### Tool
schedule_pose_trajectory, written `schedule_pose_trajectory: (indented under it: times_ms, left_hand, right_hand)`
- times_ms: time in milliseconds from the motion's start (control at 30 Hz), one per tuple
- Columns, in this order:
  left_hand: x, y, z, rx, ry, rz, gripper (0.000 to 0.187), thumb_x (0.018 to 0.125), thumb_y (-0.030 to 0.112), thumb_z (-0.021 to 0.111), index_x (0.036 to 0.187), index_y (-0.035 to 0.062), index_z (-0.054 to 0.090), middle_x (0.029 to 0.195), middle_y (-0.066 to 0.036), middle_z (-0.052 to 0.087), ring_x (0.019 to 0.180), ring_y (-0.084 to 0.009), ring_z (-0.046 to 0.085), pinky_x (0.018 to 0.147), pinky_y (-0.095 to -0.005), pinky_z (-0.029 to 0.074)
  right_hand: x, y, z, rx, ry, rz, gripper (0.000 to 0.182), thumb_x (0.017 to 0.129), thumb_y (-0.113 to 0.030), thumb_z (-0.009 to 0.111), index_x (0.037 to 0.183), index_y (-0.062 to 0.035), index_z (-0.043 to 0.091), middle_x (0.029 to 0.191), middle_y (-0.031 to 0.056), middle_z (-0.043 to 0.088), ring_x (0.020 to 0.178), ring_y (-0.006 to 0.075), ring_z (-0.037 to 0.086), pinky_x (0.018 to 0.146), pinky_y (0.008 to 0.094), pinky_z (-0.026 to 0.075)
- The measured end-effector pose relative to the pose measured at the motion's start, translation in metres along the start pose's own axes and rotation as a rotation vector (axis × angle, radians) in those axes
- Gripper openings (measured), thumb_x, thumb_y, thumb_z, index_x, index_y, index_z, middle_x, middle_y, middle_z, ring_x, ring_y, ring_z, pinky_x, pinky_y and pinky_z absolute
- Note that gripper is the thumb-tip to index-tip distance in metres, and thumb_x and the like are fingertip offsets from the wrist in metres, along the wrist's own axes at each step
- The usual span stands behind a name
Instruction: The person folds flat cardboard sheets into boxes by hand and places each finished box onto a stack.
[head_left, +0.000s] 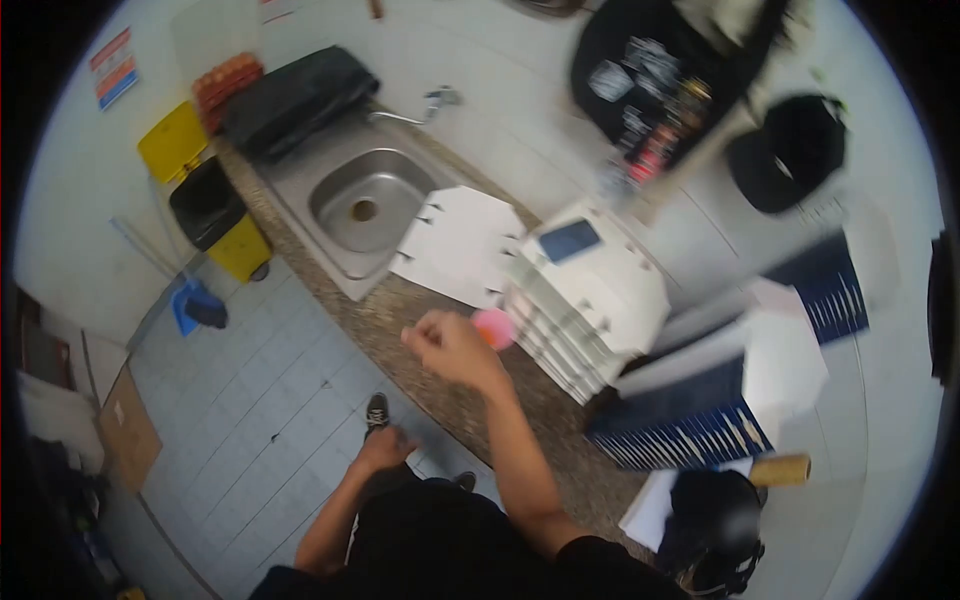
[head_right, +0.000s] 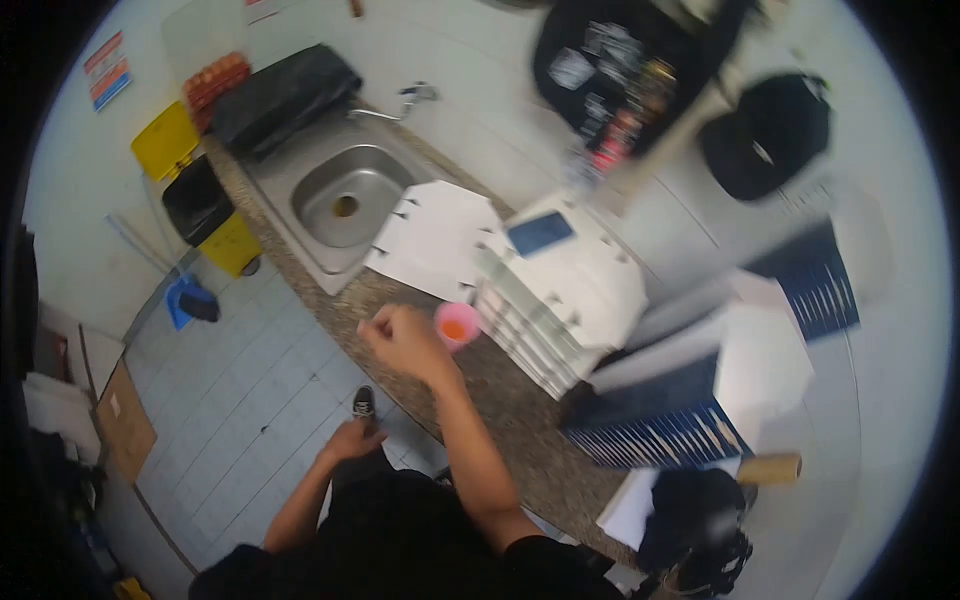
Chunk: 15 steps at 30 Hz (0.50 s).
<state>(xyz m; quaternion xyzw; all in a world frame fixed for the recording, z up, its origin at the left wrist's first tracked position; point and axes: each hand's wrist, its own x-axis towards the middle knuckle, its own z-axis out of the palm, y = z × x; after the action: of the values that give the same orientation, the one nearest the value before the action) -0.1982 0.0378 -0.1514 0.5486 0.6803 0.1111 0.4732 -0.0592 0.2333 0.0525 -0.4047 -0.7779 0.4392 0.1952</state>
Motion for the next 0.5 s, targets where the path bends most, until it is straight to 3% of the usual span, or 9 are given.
schedule_pose_trajectory:
  times_ms: [33,100,133,167,233,300,400,467,500]
  left_hand:
    - [-0.012,-0.063,0.005,-0.026,0.083,-0.043,0.048,0.088,0.049,0.068,0.091,0.0009,0.073,0.087,-0.025,0.071,0.089,-0.0446,0.070,0.079,-0.0515,0.054]
    - [-0.041,-0.187,0.018,0.001,0.163,-0.369,0.050,0.088,0.052,0.064,0.076,0.0045,0.075,0.074,-0.023,0.070,0.081,-0.0430,0.071,0.077,-0.0509,0.055]
    - [-0.061,-0.252,0.025,-0.190,0.182,-0.435,0.051,0.088,0.049,0.064,0.067,0.0038,0.073,0.069,-0.023,0.069,0.074,-0.0412,0.071,0.071,-0.0475,0.056]
    - [-0.080,-0.313,0.034,-0.187,0.200,-0.492,0.050,0.089,0.041,0.063,0.059,0.0006,0.068,0.061,-0.022,0.066,0.062,-0.0358,0.069,0.062,-0.0450,0.055]
    - [-0.126,-0.400,0.049,-0.385,0.284,-0.704,0.042,0.090,0.028,0.062,0.061,-0.0015,0.062,0.057,-0.017,0.064,0.050,-0.0285,0.063,0.049,-0.0459,0.049]
    - [-0.163,-0.375,0.011,-0.874,0.546,-1.084,0.026,0.090,0.017,0.059,0.072,-0.0020,0.060,0.060,-0.012,0.061,0.045,-0.0223,0.058,0.039,-0.0409,0.042]
    - [-0.188,-0.381,-0.010,-0.950,0.484,-1.182,0.019,0.091,0.014,0.058,0.085,-0.0038,0.059,0.069,-0.013,0.063,0.047,-0.0218,0.058,0.038,-0.0355,0.041]
    - [-0.176,-0.372,-0.028,-0.953,0.418,-1.237,0.020,0.091,0.014,0.058,0.085,-0.0045,0.059,0.072,-0.013,0.063,0.050,-0.0222,0.059,0.040,-0.0343,0.043]
    - [-0.164,-0.375,-0.032,-1.002,0.399,-1.214,0.018,0.091,0.014,0.058,0.087,-0.0038,0.059,0.073,-0.013,0.064,0.052,-0.0225,0.061,0.041,-0.0342,0.044]
  right_hand:
    - [0.059,0.029,0.036,0.043,0.089,0.091,0.040,0.091,-0.039,0.070,0.094,0.0009,0.068,0.080,0.0183,0.072,0.077,0.0352,0.071,0.072,0.0424,0.054]
    - [0.159,0.077,0.084,-0.058,0.299,0.241,0.045,0.087,-0.043,0.073,0.097,0.0009,0.068,0.085,0.0193,0.072,0.087,0.0384,0.070,0.081,0.0460,0.054]
    - [0.201,0.096,0.099,-0.198,0.421,0.295,0.047,0.086,-0.045,0.075,0.098,0.0000,0.068,0.087,0.0197,0.072,0.090,0.0392,0.070,0.083,0.0466,0.054]
    - [0.246,0.126,0.108,-0.310,0.465,0.399,0.051,0.082,-0.049,0.077,0.097,-0.0008,0.068,0.090,0.0185,0.072,0.092,0.0363,0.070,0.083,0.0473,0.055]
    - [0.301,0.161,0.112,-0.504,0.536,0.584,0.059,0.077,-0.055,0.080,0.100,-0.0018,0.068,0.099,0.0175,0.073,0.096,0.0348,0.071,0.084,0.0480,0.055]
    - [0.323,0.169,0.100,-0.576,0.486,0.716,0.064,0.074,-0.055,0.082,0.105,-0.0002,0.068,0.107,0.0187,0.072,0.101,0.0366,0.070,0.085,0.0478,0.058]
    - [0.341,0.192,0.083,-0.481,0.358,0.810,0.067,0.074,-0.053,0.084,0.109,0.0008,0.068,0.108,0.0215,0.072,0.099,0.0382,0.071,0.085,0.0485,0.059]
    - [0.341,0.229,0.078,-0.395,0.333,0.858,0.067,0.074,-0.054,0.083,0.110,0.0001,0.068,0.106,0.0233,0.072,0.095,0.0394,0.072,0.085,0.0496,0.059]
    - [0.339,0.251,0.076,-0.145,0.320,0.847,0.061,0.077,-0.047,0.082,0.110,0.0016,0.067,0.106,0.0239,0.072,0.091,0.0398,0.072,0.083,0.0498,0.059]
